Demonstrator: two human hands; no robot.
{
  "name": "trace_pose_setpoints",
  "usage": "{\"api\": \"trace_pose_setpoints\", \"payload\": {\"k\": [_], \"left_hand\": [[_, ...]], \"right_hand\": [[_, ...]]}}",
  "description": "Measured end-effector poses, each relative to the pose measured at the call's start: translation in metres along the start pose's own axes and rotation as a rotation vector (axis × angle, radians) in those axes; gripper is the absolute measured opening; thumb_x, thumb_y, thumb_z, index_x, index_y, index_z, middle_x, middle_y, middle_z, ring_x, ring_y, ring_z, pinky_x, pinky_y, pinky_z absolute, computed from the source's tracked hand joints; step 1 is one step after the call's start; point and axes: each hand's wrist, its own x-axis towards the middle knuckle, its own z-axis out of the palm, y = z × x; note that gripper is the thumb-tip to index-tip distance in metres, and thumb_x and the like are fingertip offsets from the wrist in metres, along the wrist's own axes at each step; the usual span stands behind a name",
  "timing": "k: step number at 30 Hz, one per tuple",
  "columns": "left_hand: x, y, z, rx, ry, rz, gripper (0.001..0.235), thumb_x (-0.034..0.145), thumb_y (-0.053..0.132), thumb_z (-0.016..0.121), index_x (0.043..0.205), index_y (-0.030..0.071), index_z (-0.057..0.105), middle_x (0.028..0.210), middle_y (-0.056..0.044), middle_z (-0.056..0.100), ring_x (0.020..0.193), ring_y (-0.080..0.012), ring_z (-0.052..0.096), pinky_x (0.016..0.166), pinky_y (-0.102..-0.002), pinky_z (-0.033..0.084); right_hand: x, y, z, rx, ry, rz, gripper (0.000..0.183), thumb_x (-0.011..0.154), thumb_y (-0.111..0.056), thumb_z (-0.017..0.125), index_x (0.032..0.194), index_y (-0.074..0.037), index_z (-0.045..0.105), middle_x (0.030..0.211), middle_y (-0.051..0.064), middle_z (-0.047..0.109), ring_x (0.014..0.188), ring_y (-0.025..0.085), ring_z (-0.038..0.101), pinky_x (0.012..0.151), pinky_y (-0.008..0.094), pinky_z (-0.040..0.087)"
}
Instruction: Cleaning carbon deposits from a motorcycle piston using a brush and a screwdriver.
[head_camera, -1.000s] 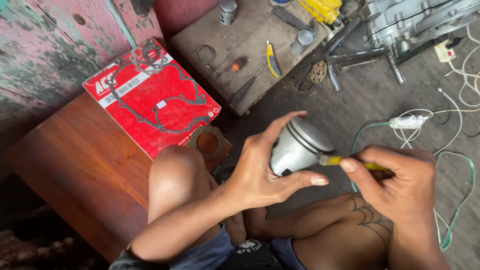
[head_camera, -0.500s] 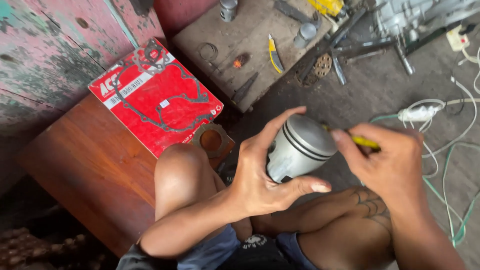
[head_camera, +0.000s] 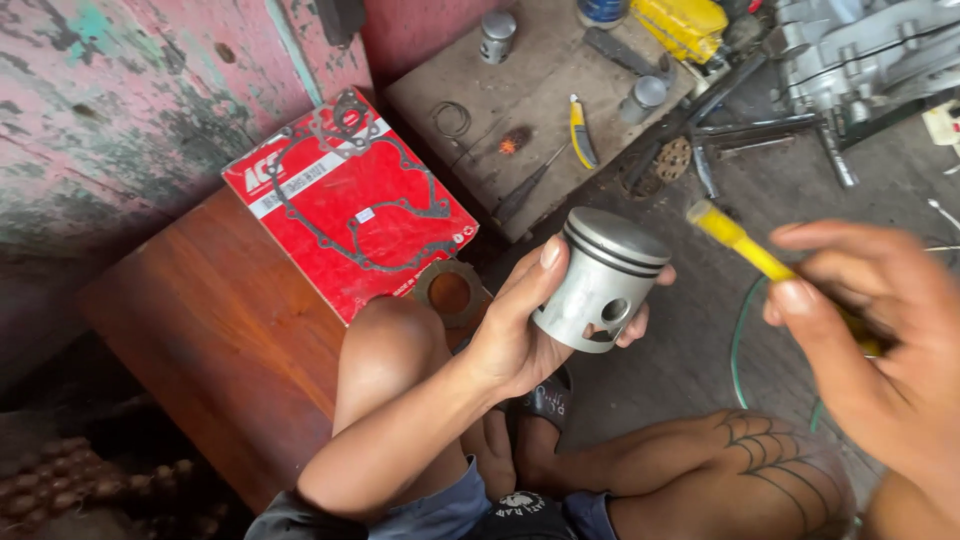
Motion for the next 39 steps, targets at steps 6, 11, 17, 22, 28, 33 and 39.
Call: {"api": "trace_pose_setpoints", "payload": {"k": [6,11,17,22,28,33,39], "left_hand": [[-0.001,0.017,-0.001,-0.031,0.063,0.069,0.060,0.106,0.044,0.057,0.128,-0.013,0.058,0.092,-0.029,0.067,0.079,-0.0326,0.067,0.073,-0.036,0.053],[-0.003,0.027,-0.006,-0.112,0.093,0.040,0.068,0.109,0.047,0.053,0.134,-0.016,0.056,0.099,-0.034,0.069,0.090,-0.0369,0.072,0.079,-0.037,0.060],[0.000,0.031,-0.012,-0.184,0.072,-0.011,0.076,0.115,0.059,0.042,0.143,-0.010,0.056,0.131,-0.028,0.067,0.085,-0.0348,0.066,0.077,-0.039,0.047],[0.001,0.035,-0.010,-0.231,0.054,0.033,0.070,0.117,0.055,0.043,0.141,-0.010,0.055,0.124,-0.031,0.067,0.078,-0.0370,0.061,0.072,-0.039,0.043],[-0.001,0.034,-0.017,-0.286,0.063,-0.008,0.069,0.120,0.055,0.039,0.143,-0.007,0.055,0.125,-0.034,0.065,0.079,-0.0393,0.059,0.077,-0.042,0.045],[0.001,0.036,-0.016,-0.308,0.082,-0.019,0.067,0.120,0.054,0.040,0.141,-0.007,0.056,0.123,-0.031,0.068,0.077,-0.0387,0.058,0.077,-0.044,0.045],[0.005,0.059,-0.019,-0.237,0.177,0.097,0.070,0.112,0.056,0.049,0.142,-0.007,0.055,0.124,-0.032,0.067,0.080,-0.0345,0.066,0.065,-0.040,0.043]], "right_hand": [[-0.021,-0.012,0.020,0.036,0.085,0.134,0.036,0.110,-0.007,0.049,0.143,0.008,0.052,0.094,0.015,0.065,0.091,0.022,0.065,0.093,0.030,0.047],[-0.016,0.014,0.033,0.088,0.022,0.054,0.035,0.109,-0.010,0.047,0.135,0.011,0.054,0.094,0.016,0.065,0.094,0.022,0.066,0.091,0.030,0.050],[-0.002,0.054,0.042,0.141,0.016,0.065,0.036,0.112,-0.018,0.044,0.134,0.010,0.050,0.096,0.016,0.061,0.094,0.026,0.063,0.101,0.036,0.049],[0.019,0.031,0.044,0.091,-0.048,0.086,0.028,0.107,-0.009,0.051,0.125,0.012,0.057,0.105,0.021,0.065,0.095,0.026,0.068,0.094,0.033,0.051],[0.025,0.024,0.043,-0.012,-0.104,0.103,0.026,0.103,-0.010,0.057,0.121,0.007,0.063,0.104,0.017,0.069,0.090,0.023,0.069,0.068,0.029,0.047],[0.027,0.029,0.041,0.000,-0.096,0.032,0.028,0.100,-0.005,0.058,0.124,0.010,0.059,0.108,0.019,0.068,0.098,0.026,0.071,0.092,0.032,0.053],[0.054,0.043,0.054,0.133,-0.105,0.051,0.036,0.109,-0.006,0.052,0.140,0.012,0.053,0.101,0.022,0.071,0.095,0.025,0.068,0.071,0.030,0.050]]}}
